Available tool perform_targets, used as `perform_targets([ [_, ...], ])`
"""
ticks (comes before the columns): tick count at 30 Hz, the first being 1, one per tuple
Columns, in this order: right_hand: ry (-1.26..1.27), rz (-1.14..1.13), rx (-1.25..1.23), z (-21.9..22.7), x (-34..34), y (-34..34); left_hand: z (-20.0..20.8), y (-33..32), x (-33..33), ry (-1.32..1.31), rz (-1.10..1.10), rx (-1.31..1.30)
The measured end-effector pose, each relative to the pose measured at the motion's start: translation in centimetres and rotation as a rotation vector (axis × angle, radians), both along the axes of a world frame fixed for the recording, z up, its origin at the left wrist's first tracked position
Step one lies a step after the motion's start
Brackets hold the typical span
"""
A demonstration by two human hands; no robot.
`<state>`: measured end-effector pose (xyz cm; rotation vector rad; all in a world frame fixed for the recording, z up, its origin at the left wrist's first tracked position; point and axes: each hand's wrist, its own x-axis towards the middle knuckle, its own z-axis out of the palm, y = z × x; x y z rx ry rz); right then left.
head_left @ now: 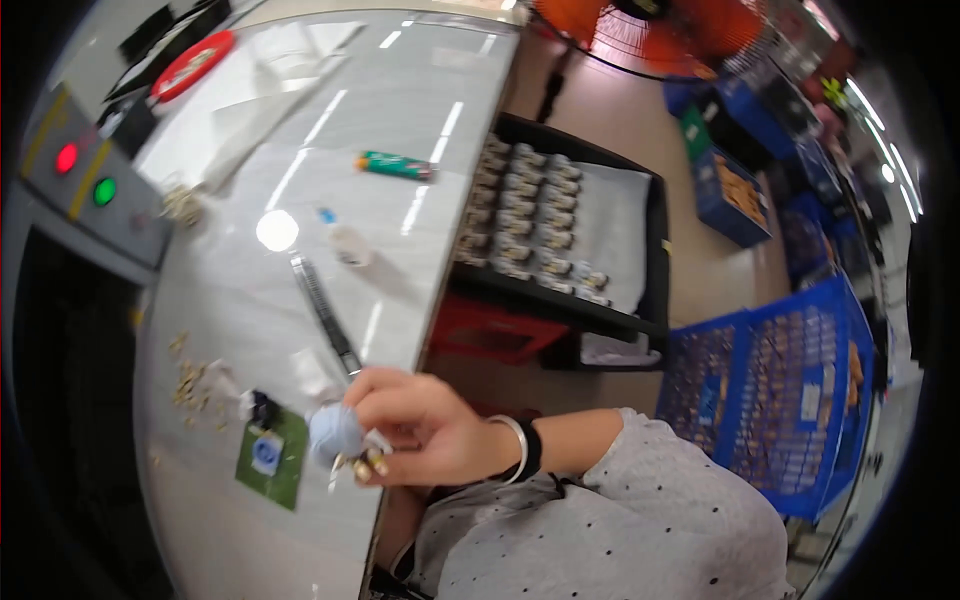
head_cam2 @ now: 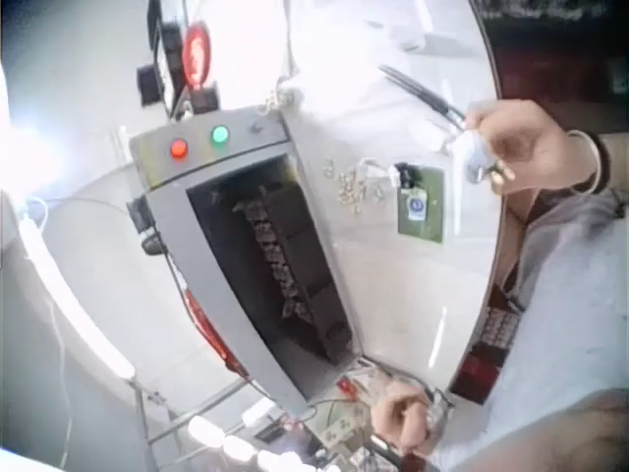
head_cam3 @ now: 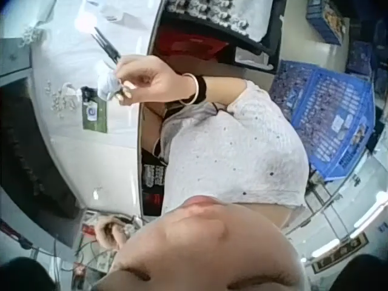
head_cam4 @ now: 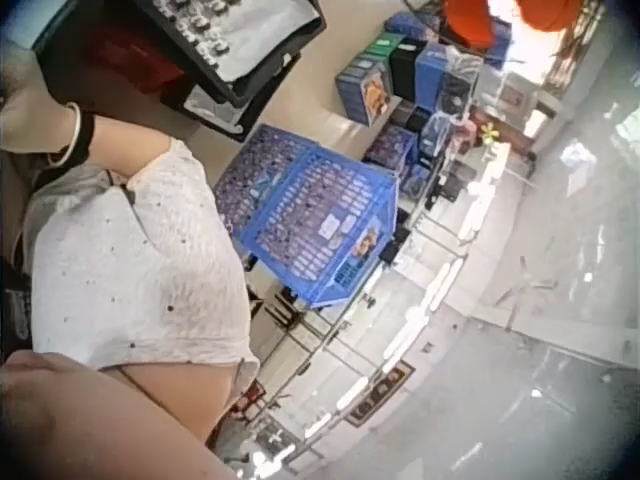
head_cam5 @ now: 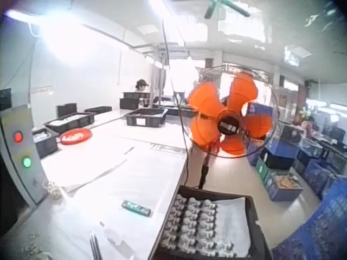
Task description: Apply glue and assemble components of small anime figurines.
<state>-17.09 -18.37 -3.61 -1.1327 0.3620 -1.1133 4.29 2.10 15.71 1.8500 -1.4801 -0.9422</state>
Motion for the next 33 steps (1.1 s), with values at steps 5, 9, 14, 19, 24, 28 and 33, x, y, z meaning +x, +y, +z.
perform_targets([
  [5, 0.650, -0.443, -0.346, 1.8, -12.3, -5.2, -15.0, 5.8, -4.7, 1.614, -0.342, -1.324],
  [9, 1.485, -0.658, -0.304, -1.0, -23.5, -8.2, -20.4, 12.7, 3.0, 1.975, -0.399, -0.132],
  [14, 1.851, -0.514, -0.421, -6.6, -26.6, -11.2, -14.5, 4.5, -5.9, 1.712, 0.235, -0.172],
  [19, 1.943, -0.474, -0.395, -7.3, -26.3, -11.4, -14.7, 3.2, -6.1, 1.708, 0.189, -0.142],
  [24, 1.894, -0.458, -0.333, -7.2, -26.1, -11.4, -17.4, 5.5, -3.3, 1.920, 0.258, 0.568],
  [28, 1.977, -0.413, -0.313, -6.6, -25.5, -11.3, -15.7, 1.4, -5.3, 1.783, -0.105, -0.114],
  [33, 1.927, -0.647, -0.494, -0.3, -20.2, -9.4, -15.5, 1.6, -4.5, 1.961, -0.255, -0.192],
])
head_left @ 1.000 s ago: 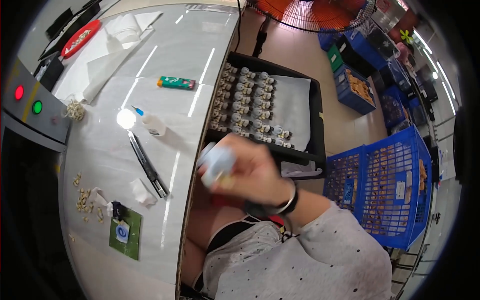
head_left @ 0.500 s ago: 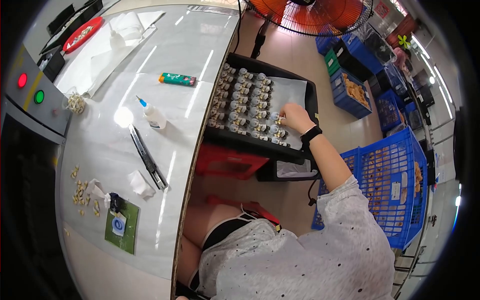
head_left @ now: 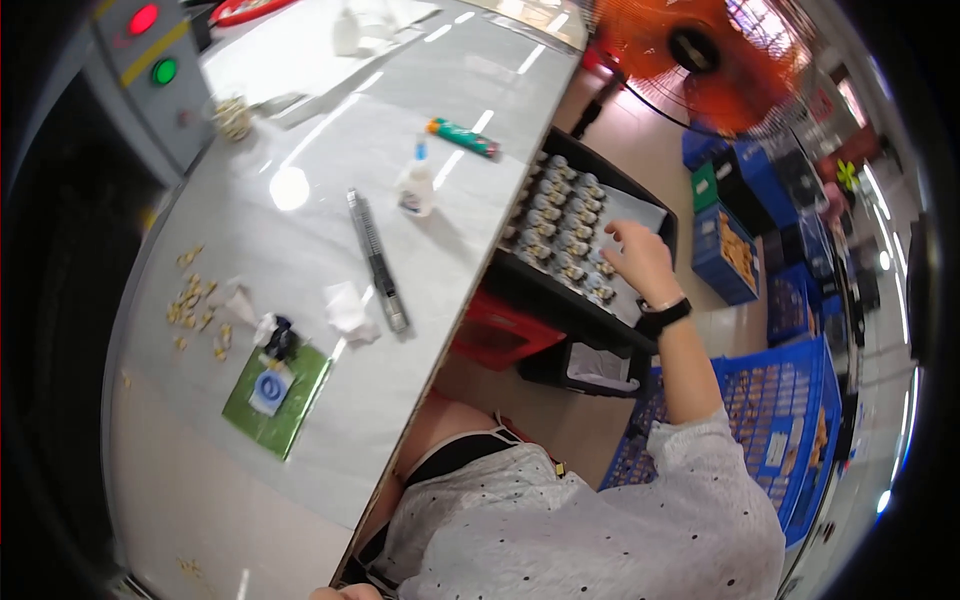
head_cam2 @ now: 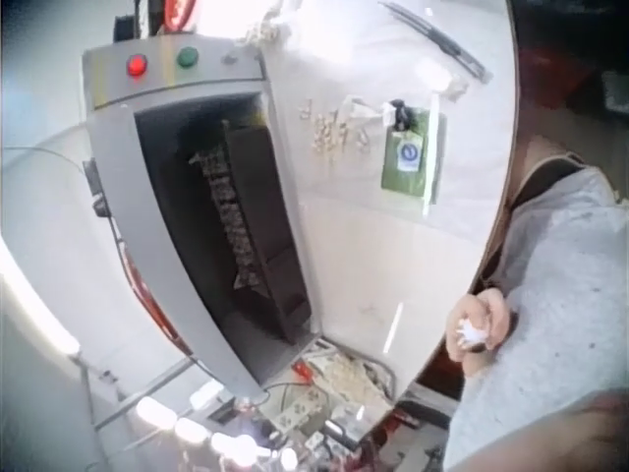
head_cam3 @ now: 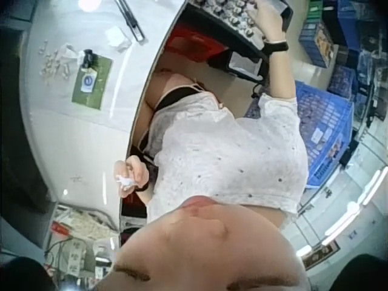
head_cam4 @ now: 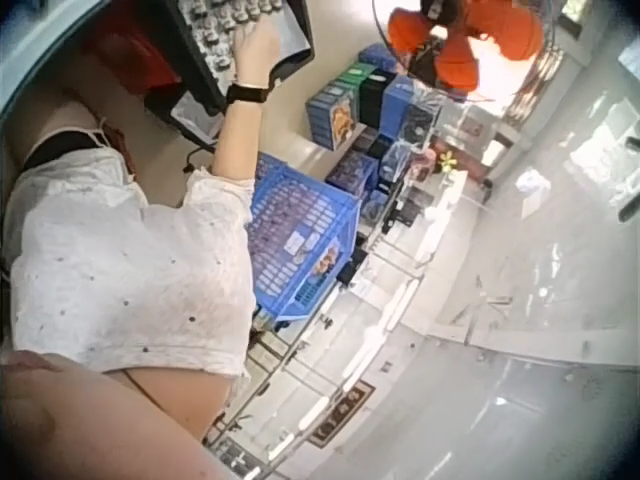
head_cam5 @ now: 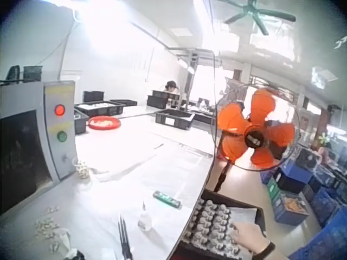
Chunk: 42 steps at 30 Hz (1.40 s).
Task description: Apply glue and assemble components of small anime figurines.
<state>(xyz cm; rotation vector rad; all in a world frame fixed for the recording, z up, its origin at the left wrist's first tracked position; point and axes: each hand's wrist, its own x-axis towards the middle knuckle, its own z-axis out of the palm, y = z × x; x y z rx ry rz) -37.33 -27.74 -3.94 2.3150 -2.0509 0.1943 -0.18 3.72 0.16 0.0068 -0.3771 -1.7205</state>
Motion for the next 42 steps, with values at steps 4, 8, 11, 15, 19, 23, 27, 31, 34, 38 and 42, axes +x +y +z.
perform_targets([
  [4, -0.692, 0.314, -0.168, 5.0, 10.4, 0.9, 2.0, -1.1, -0.4, 0.038, 0.121, 0.077],
  [8, -0.941, 0.607, -0.079, 4.4, 17.8, -1.1, 0.6, -3.4, -0.4, -0.127, 0.184, 0.157],
  [11, -0.907, 0.502, 0.268, 3.6, 19.6, -2.7, 0.6, -4.4, -1.5, -0.187, 0.278, 0.317],
  [15, -1.245, 0.640, 0.041, 4.6, 22.5, 3.1, 0.4, -4.1, -0.8, -0.321, 0.342, 0.332],
  [19, -1.670, 0.691, 0.410, 4.8, 24.4, 10.8, 0.6, -3.7, -0.4, -0.196, 0.373, 0.330],
  [23, -1.770, 0.815, 0.634, 5.2, 25.5, 13.7, 0.5, -4.0, -0.5, -0.171, 0.364, 0.358],
  [27, -1.906, 0.828, 0.795, 5.1, 25.5, 13.8, -0.2, -3.9, -0.6, -0.125, 0.455, 0.224],
  [31, -1.883, 0.864, 0.699, 5.0, 25.4, 14.3, -0.2, -4.2, -0.8, -0.103, 0.519, 0.189],
  [34, -1.816, 0.950, 0.638, 5.0, 25.2, 14.1, -0.1, -4.2, -0.9, -0.117, 0.574, 0.214],
  [38, -1.695, 1.085, 0.444, 4.7, 25.6, 14.4, -0.4, -4.2, -1.1, -0.192, 0.680, 0.221],
  [42, -1.546, 1.226, 0.183, 4.5, 26.0, 14.5, -0.6, -4.3, -1.0, -0.234, 0.716, 0.211],
])
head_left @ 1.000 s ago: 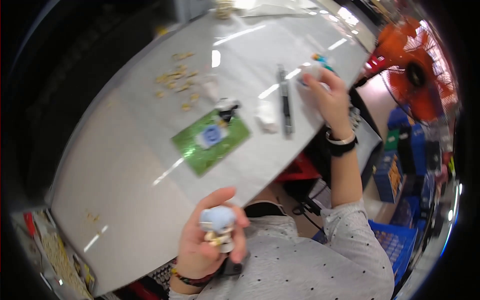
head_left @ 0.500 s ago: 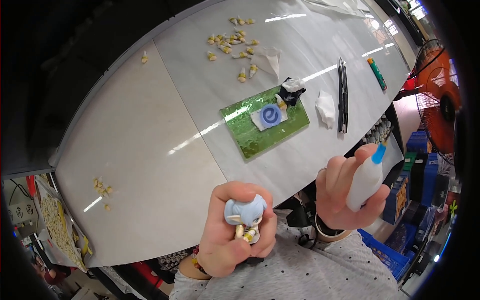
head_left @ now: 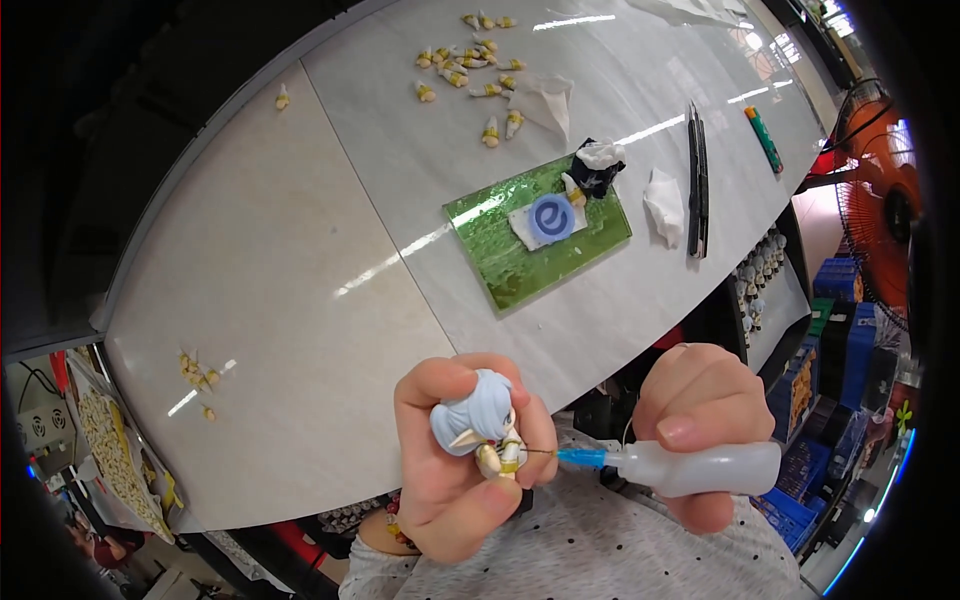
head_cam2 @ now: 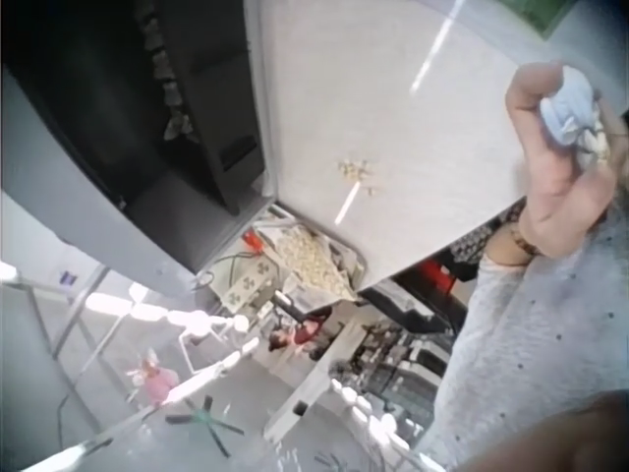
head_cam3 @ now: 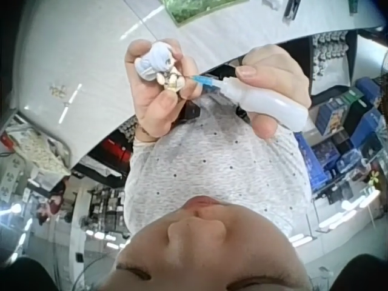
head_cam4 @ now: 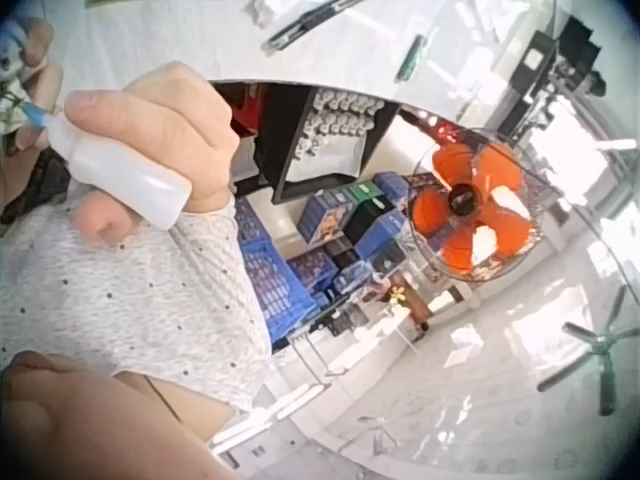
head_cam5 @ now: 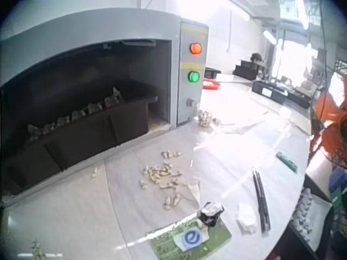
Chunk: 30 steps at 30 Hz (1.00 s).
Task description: Apply glue and assemble components of small anime figurines.
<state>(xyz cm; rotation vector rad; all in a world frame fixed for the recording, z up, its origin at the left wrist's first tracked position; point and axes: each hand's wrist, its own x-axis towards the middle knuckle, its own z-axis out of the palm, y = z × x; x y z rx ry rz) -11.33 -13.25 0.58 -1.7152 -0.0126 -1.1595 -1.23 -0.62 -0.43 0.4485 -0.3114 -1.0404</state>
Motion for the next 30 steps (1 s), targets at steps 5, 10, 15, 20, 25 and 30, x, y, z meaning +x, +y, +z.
perform_targets([
  [5, 0.033, -0.014, -0.010, 0.1, 0.2, 0.1, 0.1, 0.0, -0.2, -0.005, 0.020, 0.015],
  [10, 0.095, 0.012, -0.075, 0.8, -0.3, -0.3, 0.2, 0.1, -0.1, -0.014, 0.017, 0.016],
  [15, 0.117, 0.036, -0.156, 1.0, -0.5, -0.1, 0.5, 0.2, 0.0, 0.006, 0.016, 0.068],
  [20, -0.093, -0.032, 0.117, 0.6, -0.6, 0.4, 0.5, 0.6, 0.8, 0.131, -0.064, 0.050],
  [25, -0.223, -0.319, 0.253, 0.2, -1.8, -2.1, 0.6, 0.7, 1.3, 0.258, -0.203, -0.055],
  [30, 0.223, -0.926, -0.002, 0.1, -3.4, -10.7, 0.9, 0.8, 1.4, 0.406, -0.294, -0.068],
])
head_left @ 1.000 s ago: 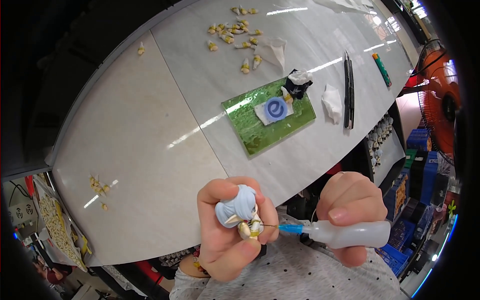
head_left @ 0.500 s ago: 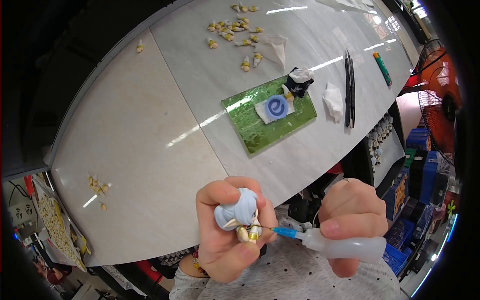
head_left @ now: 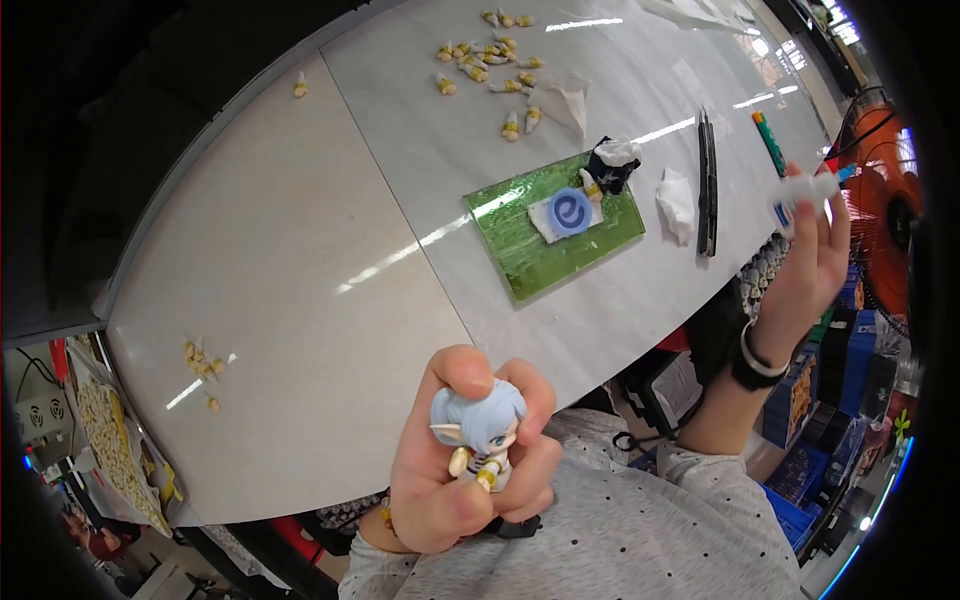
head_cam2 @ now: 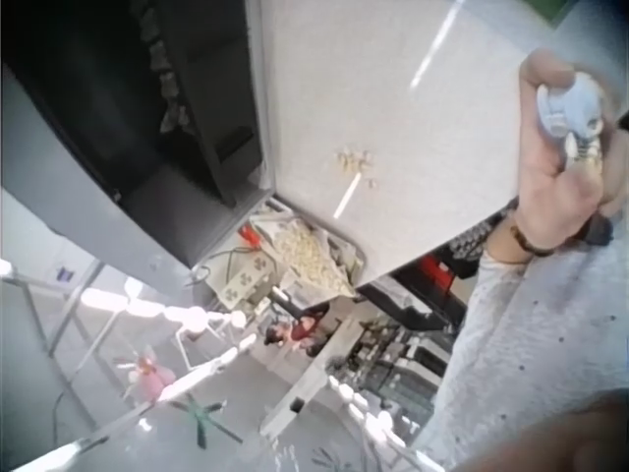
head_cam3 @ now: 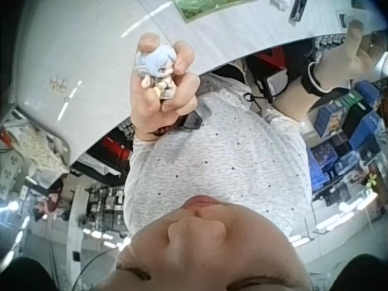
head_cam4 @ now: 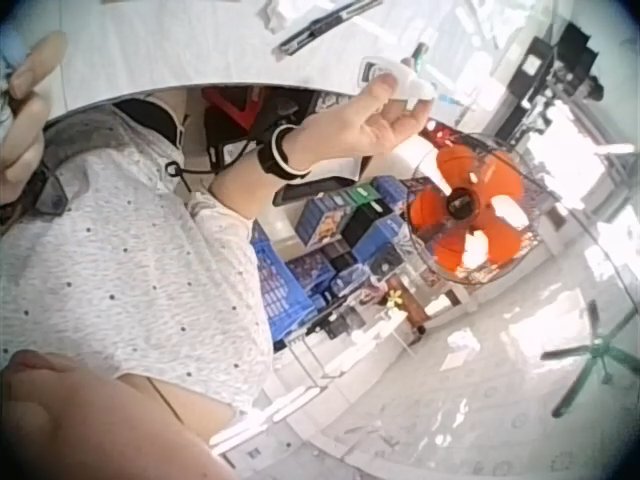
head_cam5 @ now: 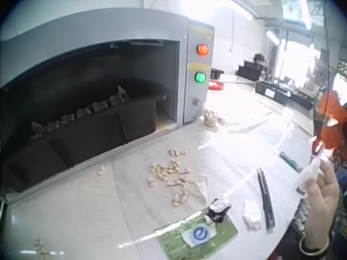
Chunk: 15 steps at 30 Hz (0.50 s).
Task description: Apply glue and assemble components of small anime figurines.
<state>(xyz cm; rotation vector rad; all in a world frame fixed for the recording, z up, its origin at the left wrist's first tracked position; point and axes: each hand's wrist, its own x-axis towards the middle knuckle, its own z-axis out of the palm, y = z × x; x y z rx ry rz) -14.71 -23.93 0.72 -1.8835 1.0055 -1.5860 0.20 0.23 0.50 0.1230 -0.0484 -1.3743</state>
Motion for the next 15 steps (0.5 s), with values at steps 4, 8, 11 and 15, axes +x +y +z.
perform_targets([
  [4, 0.172, 0.107, 0.232, -0.7, -2.8, -5.3, 0.3, 0.0, -0.1, 0.048, -0.027, -0.004],
  [8, 0.198, 0.098, 0.195, -1.9, -2.0, -5.8, 0.2, 0.1, -0.3, -0.051, 0.053, 0.050],
  [11, 0.154, -0.149, -0.120, -1.5, -1.3, -3.8, 0.1, 0.1, -0.4, -0.141, 0.096, 0.107],
  [15, 0.529, 0.240, 0.157, -0.4, 2.1, 0.7, -0.1, 0.1, -0.6, -0.150, 0.103, 0.080],
])
